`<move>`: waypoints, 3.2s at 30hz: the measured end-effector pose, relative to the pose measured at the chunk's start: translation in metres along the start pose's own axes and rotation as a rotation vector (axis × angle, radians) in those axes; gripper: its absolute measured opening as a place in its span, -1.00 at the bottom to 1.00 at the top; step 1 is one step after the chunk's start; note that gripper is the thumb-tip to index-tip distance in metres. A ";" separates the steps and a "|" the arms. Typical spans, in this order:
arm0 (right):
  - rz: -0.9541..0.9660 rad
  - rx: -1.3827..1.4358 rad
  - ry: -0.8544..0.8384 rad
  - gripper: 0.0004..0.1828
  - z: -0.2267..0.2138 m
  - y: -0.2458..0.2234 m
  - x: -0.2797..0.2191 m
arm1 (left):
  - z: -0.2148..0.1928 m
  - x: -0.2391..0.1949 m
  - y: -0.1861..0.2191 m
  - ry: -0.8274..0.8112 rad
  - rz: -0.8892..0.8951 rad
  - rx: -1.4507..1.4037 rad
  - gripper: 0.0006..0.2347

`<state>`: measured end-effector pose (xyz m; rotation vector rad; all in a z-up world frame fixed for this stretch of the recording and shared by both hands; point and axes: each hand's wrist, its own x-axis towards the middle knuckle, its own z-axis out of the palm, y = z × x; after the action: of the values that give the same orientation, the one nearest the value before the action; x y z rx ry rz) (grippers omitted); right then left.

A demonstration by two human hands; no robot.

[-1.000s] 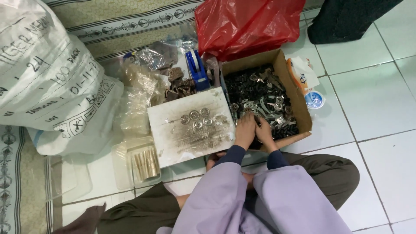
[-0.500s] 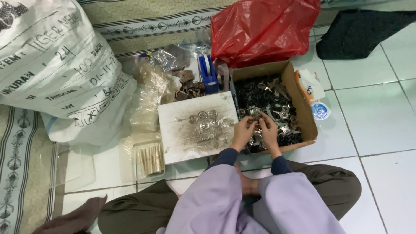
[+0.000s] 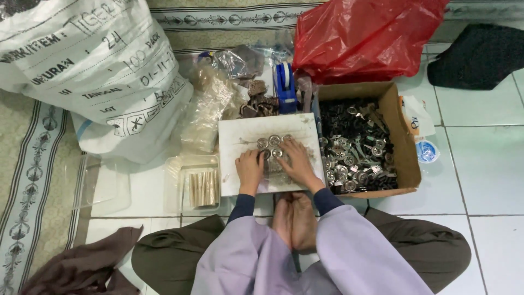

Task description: The person is sitting on the floor, picking up small metal buckles from a box and packing them into a small plastic bag.

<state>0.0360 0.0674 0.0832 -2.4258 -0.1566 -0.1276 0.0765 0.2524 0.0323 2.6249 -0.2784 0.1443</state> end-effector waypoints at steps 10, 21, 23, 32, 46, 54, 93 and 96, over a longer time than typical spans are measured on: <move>0.020 -0.323 -0.102 -0.55 0.009 -0.012 0.000 | 0.003 -0.006 0.013 0.155 0.253 0.139 -0.70; 0.078 -0.178 -0.095 -0.56 0.004 -0.017 0.002 | 0.017 -0.007 0.006 0.091 0.197 0.085 -0.57; 0.116 0.038 -0.066 -0.54 0.019 0.018 0.007 | 0.014 -0.007 0.007 0.109 0.196 0.038 -0.54; 0.295 0.523 0.165 -0.54 -0.056 0.035 -0.006 | -0.005 0.005 0.060 0.096 0.250 -0.190 -0.36; 0.587 -0.004 -0.052 -0.11 -0.055 0.161 -0.099 | 0.156 -0.007 0.229 -0.533 0.641 0.543 -0.58; 0.509 -0.137 -0.239 0.08 -0.040 0.158 -0.105 | 0.204 -0.024 0.201 -0.462 0.688 0.552 -0.93; 0.412 0.675 0.452 -0.83 -0.054 0.108 -0.075 | 0.028 -0.001 0.143 -0.207 0.296 -0.767 -0.75; 0.269 0.407 0.351 -0.84 -0.052 0.044 -0.052 | -0.011 0.002 0.098 -0.060 0.260 -0.608 -0.69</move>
<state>-0.0117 -0.0038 0.0873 -1.9608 0.2774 -0.3585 0.0565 0.1732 0.0882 1.9853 -0.5833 0.0549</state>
